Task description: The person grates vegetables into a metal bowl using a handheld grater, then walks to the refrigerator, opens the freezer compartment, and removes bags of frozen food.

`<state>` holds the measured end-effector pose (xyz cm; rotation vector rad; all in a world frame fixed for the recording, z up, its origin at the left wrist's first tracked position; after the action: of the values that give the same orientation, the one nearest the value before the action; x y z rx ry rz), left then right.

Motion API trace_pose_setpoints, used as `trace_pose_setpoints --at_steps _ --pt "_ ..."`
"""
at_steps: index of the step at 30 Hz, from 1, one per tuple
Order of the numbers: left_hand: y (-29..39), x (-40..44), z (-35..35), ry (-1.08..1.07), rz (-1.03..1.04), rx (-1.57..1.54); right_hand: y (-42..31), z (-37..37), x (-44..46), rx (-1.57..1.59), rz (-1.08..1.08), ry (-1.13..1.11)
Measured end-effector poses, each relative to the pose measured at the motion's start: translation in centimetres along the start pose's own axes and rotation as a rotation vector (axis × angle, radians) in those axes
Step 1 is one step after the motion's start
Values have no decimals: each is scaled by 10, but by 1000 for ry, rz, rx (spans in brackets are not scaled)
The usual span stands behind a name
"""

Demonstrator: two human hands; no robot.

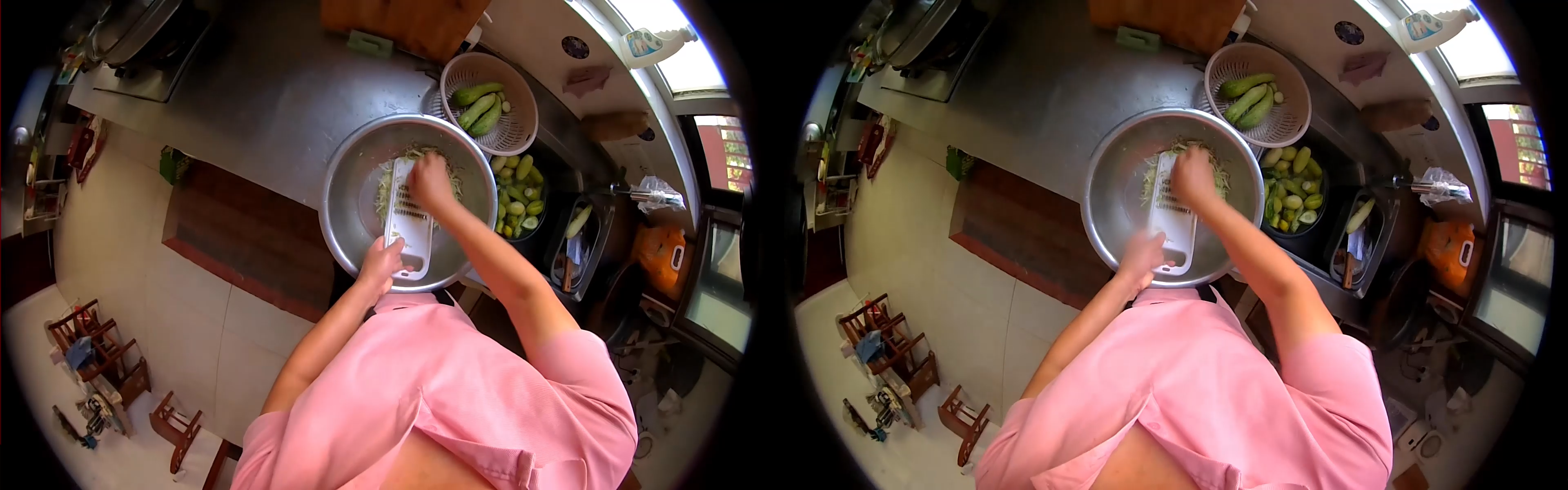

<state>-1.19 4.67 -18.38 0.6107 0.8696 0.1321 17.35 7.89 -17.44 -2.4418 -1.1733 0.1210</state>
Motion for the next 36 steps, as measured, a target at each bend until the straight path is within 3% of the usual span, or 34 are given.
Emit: trace_pose_setpoints --at_steps 2,4,6,7,10,14,19,22,24,26,28,31,33,36 --pt "-2 4 2 1 -1 -9 -21 -12 -62 -33 -102 -217" --pt "0 2 7 2 22 -36 -33 -22 -73 25 -123 -114" --pt "-2 4 4 -24 12 -47 -12 5 -30 46 33 -79" --pt "-3 2 3 -14 29 -30 -13 4 -10 -14 -17 78" --pt "2 -3 4 23 33 8 1 4 17 -40 58 35" --pt "4 -5 8 33 8 -24 -36 -23 -78 76 -149 -193" --pt "2 -11 10 7 17 -21 -6 7 5 22 -8 87" --pt "3 -3 2 81 -3 75 22 11 32 50 125 13" --pt "0 -2 3 -48 -24 -49 25 1 27 281 228 -204" --pt "12 -8 13 -39 -11 -81 22 -9 22 290 200 -230" --pt "19 -12 16 61 -37 -50 17 -18 13 181 56 -40" --pt "4 -4 7 -5 3 -69 0 -25 -3 172 -8 5" --pt "4 1 8 -2 -5 -47 -18 -35 -51 123 -83 -161" --pt "9 -1 11 24 -19 30 -33 -43 -80 76 -135 -101"
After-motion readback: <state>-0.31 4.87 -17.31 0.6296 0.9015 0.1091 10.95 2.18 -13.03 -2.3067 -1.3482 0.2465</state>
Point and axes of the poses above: each hand's wrist, its own x-axis towards the middle knuckle, its own z-axis out of the palm, y = z × x, the point moved 5 cm from there along x, towards the middle knuckle, and after that the axes turned 11 degrees about z, right-handed, at the moved point
